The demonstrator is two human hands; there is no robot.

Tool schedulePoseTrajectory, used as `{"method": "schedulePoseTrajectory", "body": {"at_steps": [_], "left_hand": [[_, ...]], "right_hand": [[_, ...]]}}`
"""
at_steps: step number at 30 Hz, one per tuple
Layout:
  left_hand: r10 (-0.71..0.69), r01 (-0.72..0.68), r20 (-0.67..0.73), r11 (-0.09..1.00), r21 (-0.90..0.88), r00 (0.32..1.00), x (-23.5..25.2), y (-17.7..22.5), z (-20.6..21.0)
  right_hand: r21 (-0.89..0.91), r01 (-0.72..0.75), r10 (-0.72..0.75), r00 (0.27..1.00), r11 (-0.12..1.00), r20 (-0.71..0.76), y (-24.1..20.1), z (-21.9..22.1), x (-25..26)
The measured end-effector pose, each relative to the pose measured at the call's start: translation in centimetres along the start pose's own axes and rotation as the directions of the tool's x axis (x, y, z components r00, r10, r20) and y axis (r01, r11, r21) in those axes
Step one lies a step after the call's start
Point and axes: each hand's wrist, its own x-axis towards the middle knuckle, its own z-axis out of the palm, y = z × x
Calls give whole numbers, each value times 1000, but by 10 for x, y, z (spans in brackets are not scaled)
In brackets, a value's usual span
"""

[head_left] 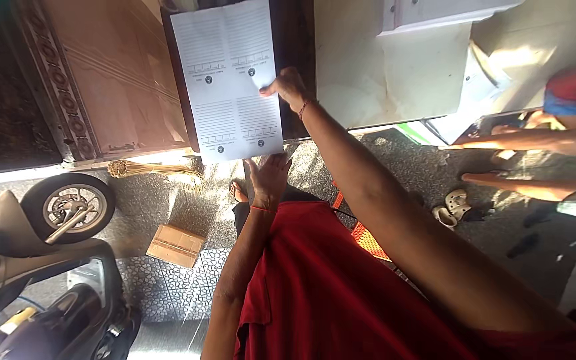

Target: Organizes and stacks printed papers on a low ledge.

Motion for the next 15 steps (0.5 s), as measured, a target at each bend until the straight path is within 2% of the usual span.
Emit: {"method": "schedulePoseTrajectory", "body": {"at_steps": [3, 6, 7, 8, 9, 10, 11, 12, 13, 14, 15], "left_hand": [[-57, 41, 121, 991, 131, 991, -8, -4, -1], [-208, 113, 250, 932, 345, 946, -20, 1, 5], [-207, 77, 253, 894, 442, 945, -25, 6, 9], [-145, -43, 274, 813, 581, 951, -29, 14, 10], [-41, -209, 320, 677, 706, 947, -30, 25, 7], [86, -350, 354, 487, 800, 931, -29, 38, 4], [225, -450, 400, 258, 855, 888, -25, 52, -1], [331, -477, 453, -9, 879, 828, -22, 66, -5], [396, -424, 495, -257, 868, 774, -19, 80, -7], [426, -348, 521, -421, 838, 739, -16, 90, -7], [440, -285, 534, -514, 809, 722, -14, 97, -8]], "right_hand": [[0, 9, -9, 1000, 1000, 2, 3, 4, 2], [-54, 11, -12, 1000, 998, -23, 2, 6, -1], [-63, -3, 2, 1000, 998, -19, 0, 6, -2], [-78, -16, 15, 1000, 997, -11, -3, 4, -4], [-74, -13, 13, 1000, 997, -1, -5, 2, -7], [-51, -7, 7, 1000, 999, 10, -6, 0, -9], [-34, 0, 0, 1000, 999, 21, -6, -1, -9], [-16, 7, -6, 999, 1000, 34, -6, -1, -9], [6, 11, -11, 999, 1000, 48, -5, -2, -8], [22, 14, -15, 999, 1000, 51, -5, -1, -7], [28, 14, -15, 998, 1000, 53, -6, -1, -9]]}}
